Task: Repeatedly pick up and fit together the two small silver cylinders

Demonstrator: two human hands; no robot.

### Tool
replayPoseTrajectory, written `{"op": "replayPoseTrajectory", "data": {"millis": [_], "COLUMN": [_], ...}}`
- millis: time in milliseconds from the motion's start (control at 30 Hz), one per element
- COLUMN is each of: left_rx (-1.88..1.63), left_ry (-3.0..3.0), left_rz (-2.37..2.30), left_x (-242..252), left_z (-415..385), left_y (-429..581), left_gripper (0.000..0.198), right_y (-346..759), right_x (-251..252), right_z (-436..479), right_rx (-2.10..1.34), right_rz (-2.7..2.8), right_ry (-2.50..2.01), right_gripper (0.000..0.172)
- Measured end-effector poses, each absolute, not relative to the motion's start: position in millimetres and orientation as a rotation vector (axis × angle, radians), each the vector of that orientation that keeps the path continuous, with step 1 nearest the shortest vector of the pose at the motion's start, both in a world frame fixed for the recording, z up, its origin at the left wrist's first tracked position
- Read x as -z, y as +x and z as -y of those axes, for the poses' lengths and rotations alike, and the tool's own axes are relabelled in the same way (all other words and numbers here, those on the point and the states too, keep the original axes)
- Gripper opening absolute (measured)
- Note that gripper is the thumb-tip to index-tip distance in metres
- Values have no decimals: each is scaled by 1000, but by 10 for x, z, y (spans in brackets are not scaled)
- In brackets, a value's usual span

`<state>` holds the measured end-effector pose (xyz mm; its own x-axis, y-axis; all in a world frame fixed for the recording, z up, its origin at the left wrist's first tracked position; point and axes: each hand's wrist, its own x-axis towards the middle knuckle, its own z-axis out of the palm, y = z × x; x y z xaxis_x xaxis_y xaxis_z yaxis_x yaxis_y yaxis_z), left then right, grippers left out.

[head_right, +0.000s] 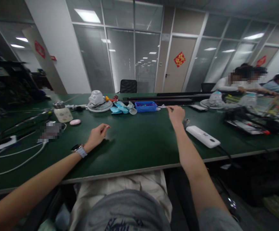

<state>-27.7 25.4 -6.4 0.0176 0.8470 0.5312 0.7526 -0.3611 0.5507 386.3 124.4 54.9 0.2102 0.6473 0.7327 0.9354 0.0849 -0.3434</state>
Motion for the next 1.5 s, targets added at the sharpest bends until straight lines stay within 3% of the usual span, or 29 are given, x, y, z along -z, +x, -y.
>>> {"op": "replayPoseTrajectory", "data": {"millis": [300,600,833,1000,1167,1333,1500], "left_rx": [-1222,-503,-312,-300,-395,-377,-413], "left_ry": [2245,3020,3220,3177,2999,2873,2713], "left_rz": [-1708,-1699,-1571,-1528,-1614,-1679,-1773], "left_x": [70,34,-6,7,17,-10,26], "left_z": [-267,-202,-177,-178,-160,-134,-180], "left_y": [-292,-267,-237,-218,-204,-136,-111], "left_gripper": [39,32,22,21,27,26,25], "right_y": [4335,4371,4334,4418,4640,3873,2238], "right_x": [-361,-329,-342,-351,-462,-623,-326], "right_z": [-1400,-1464,-1460,-1419,-1329,-1057,-381], "right_rx": [251,354,312,308,169,398,103], "right_rz": [1371,1380,1344,1336,1284,1542,2387], "right_ry": [-2180,-2257,-2365,-2359,-2333,-1621,-571], "right_gripper": [29,30,30,38,60,58,63]}}
